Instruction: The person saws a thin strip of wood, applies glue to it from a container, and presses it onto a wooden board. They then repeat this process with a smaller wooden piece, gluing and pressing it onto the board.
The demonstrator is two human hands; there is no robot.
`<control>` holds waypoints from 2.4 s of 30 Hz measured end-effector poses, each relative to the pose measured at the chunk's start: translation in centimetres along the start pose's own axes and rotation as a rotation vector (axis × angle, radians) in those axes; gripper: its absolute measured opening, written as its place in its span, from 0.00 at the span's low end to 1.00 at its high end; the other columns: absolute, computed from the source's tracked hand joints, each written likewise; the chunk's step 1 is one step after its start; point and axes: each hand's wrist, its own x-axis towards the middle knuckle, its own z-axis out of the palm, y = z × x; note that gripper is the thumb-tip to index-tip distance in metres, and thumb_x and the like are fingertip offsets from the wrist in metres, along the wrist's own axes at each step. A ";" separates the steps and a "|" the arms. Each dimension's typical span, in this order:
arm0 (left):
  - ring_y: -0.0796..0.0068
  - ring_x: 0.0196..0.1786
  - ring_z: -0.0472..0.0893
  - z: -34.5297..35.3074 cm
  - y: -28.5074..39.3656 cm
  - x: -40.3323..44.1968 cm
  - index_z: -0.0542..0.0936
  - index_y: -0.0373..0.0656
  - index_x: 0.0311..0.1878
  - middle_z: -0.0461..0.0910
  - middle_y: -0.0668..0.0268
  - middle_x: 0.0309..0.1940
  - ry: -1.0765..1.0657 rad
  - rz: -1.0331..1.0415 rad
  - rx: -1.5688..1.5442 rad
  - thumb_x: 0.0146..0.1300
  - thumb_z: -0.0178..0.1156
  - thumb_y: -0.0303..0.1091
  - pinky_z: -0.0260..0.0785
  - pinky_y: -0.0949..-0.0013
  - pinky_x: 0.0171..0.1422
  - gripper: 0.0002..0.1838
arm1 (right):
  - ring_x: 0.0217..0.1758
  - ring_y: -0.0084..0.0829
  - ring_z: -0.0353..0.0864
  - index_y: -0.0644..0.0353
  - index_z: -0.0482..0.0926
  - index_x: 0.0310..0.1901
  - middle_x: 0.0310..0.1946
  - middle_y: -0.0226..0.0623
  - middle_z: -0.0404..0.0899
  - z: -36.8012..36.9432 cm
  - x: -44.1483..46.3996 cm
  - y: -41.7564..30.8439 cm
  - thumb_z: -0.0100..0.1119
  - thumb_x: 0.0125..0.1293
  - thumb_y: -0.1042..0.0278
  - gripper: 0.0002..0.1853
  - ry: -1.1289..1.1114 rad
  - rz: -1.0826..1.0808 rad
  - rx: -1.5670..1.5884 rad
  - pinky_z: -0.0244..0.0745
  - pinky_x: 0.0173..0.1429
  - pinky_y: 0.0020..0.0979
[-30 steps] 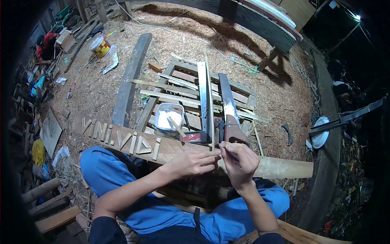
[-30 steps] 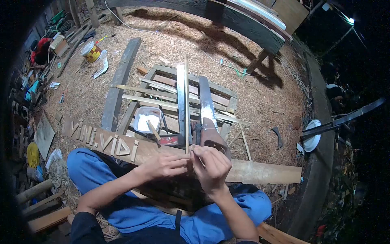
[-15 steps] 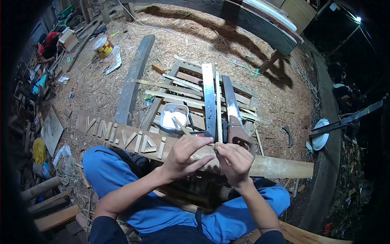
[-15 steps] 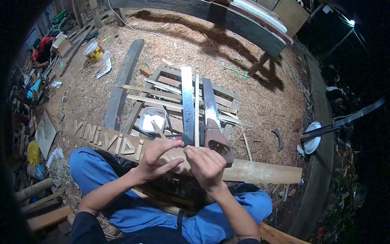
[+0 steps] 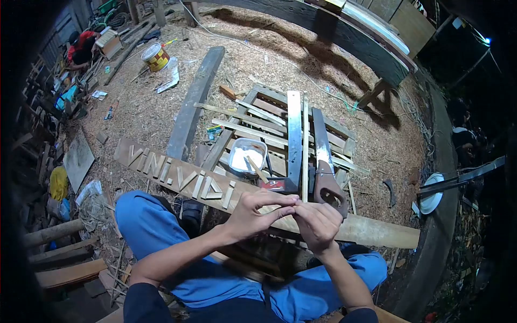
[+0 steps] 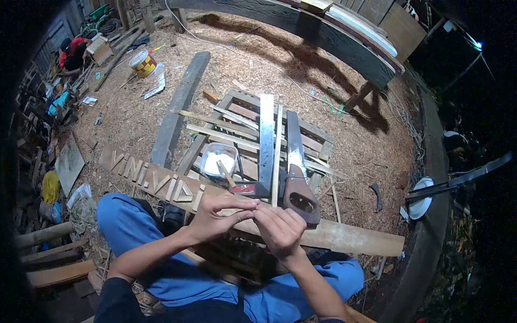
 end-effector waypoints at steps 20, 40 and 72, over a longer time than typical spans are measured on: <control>0.72 0.38 0.85 -6.1 -1.3 -2.4 0.90 0.43 0.48 0.91 0.66 0.41 0.220 0.012 0.178 0.60 0.76 0.29 0.75 0.69 0.46 0.12 | 0.32 0.34 0.86 0.59 0.87 0.49 0.37 0.36 0.89 5.7 3.4 -1.1 0.72 0.58 0.75 0.15 -0.159 0.014 0.082 0.74 0.31 0.34; 0.65 0.48 0.87 -12.1 -1.9 -0.9 0.88 0.42 0.57 0.90 0.58 0.46 0.245 -0.071 0.562 0.64 0.70 0.24 0.77 0.66 0.53 0.17 | 0.39 0.44 0.81 0.59 0.86 0.51 0.35 0.41 0.83 10.8 5.0 0.3 0.70 0.59 0.79 0.16 -0.299 0.320 0.092 0.78 0.44 0.43; 0.68 0.48 0.83 -12.6 -2.5 -0.8 0.89 0.48 0.44 0.90 0.71 0.41 0.314 0.000 0.679 0.56 0.77 0.33 0.63 0.63 0.58 0.12 | 0.39 0.43 0.83 0.63 0.86 0.48 0.37 0.43 0.86 11.9 6.4 -0.5 0.69 0.66 0.77 0.09 -0.293 0.354 0.075 0.78 0.43 0.40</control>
